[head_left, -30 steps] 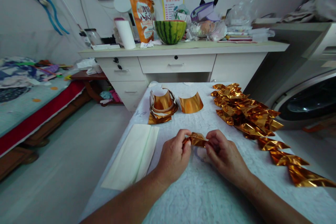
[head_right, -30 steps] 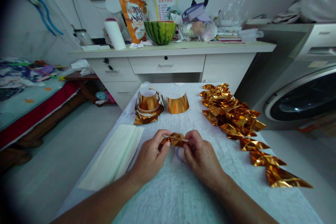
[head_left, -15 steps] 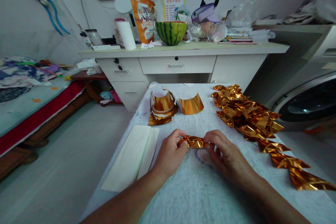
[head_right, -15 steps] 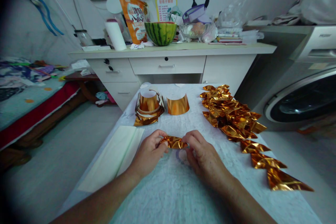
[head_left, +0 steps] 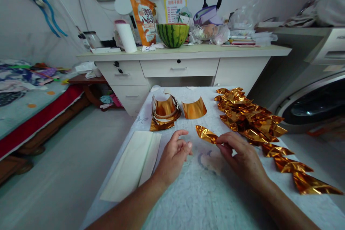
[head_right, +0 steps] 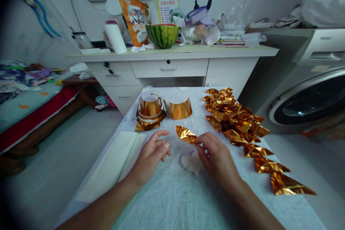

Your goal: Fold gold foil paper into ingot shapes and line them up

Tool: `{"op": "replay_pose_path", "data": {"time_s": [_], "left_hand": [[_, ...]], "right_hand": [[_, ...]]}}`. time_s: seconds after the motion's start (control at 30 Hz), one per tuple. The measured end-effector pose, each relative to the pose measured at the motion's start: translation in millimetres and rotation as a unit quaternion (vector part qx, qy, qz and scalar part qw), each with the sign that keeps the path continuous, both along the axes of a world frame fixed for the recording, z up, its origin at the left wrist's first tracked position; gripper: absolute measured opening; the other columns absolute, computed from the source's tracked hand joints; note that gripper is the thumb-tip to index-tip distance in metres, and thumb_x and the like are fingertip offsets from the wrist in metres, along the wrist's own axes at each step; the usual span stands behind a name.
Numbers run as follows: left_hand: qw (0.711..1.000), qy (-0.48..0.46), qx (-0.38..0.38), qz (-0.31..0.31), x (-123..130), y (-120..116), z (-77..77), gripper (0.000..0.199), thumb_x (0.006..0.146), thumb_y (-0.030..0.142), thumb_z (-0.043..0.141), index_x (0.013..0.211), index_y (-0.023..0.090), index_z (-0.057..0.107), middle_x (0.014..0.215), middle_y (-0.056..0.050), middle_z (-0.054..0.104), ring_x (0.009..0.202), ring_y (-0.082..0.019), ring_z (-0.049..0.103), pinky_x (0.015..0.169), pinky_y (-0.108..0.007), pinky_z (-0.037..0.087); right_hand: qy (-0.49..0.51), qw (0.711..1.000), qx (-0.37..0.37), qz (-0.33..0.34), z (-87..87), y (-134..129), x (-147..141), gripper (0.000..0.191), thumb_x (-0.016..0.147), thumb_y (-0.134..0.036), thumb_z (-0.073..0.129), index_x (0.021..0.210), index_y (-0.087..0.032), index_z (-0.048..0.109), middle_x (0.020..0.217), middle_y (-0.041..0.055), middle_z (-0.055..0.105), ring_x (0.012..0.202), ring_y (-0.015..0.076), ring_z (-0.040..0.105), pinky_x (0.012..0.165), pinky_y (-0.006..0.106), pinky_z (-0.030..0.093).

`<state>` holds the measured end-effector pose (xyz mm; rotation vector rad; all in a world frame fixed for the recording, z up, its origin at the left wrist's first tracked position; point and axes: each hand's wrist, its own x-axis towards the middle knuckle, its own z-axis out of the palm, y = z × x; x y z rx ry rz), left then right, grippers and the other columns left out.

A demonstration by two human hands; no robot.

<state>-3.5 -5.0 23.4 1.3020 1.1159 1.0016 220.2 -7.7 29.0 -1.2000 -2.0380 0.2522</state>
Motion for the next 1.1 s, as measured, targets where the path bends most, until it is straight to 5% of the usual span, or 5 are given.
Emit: {"op": "replay_pose_path", "data": {"time_s": [0.17,0.3,0.5,1.1], "left_hand": [[1.000,0.006,-0.008,-0.020,0,0,-2.7,0.036,0.089,0.036,0.054,0.118,0.018,0.045,0.070,0.004,0.056,0.059,-0.011,0.046,0.056,-0.022,0.036],[1.000,0.016,-0.005,-0.018,0,1,-3.0,0.034,0.087,0.034,0.054,0.117,0.018,0.046,0.069,0.004,0.055,0.060,-0.012,0.046,0.056,-0.023,0.036],[0.999,0.029,-0.004,-0.017,1,1,-4.3,0.035,0.084,0.027,0.054,0.117,0.018,0.047,0.066,0.005,0.053,0.062,-0.012,0.047,0.057,-0.023,0.036],[0.999,0.032,-0.017,-0.029,3,1,0.7,0.033,0.080,0.026,0.055,0.111,0.018,0.050,0.064,0.007,0.053,0.056,-0.011,0.045,0.055,-0.022,0.033]], "right_hand": [[0.001,0.980,0.089,-0.179,17.2,2,19,0.006,0.089,-0.022,0.057,0.090,-0.021,0.062,0.083,0.0026,0.063,0.066,0.0149,0.058,0.063,0.026,0.046],[0.003,0.930,0.149,-0.337,30.9,1,36,0.012,0.087,-0.031,0.058,0.087,-0.020,0.065,0.079,0.0033,0.065,0.070,0.0182,0.060,0.068,0.029,0.045],[0.019,0.860,0.170,-0.480,30.9,5,66,0.021,0.080,-0.037,0.062,0.082,-0.017,0.069,0.068,0.0028,0.063,0.064,0.0194,0.060,0.070,0.031,0.044],[0.043,0.863,0.040,-0.501,28.1,14,75,0.022,0.074,-0.035,0.062,0.088,-0.018,0.068,0.068,0.0031,0.065,0.063,0.0208,0.061,0.067,0.032,0.042]]}}
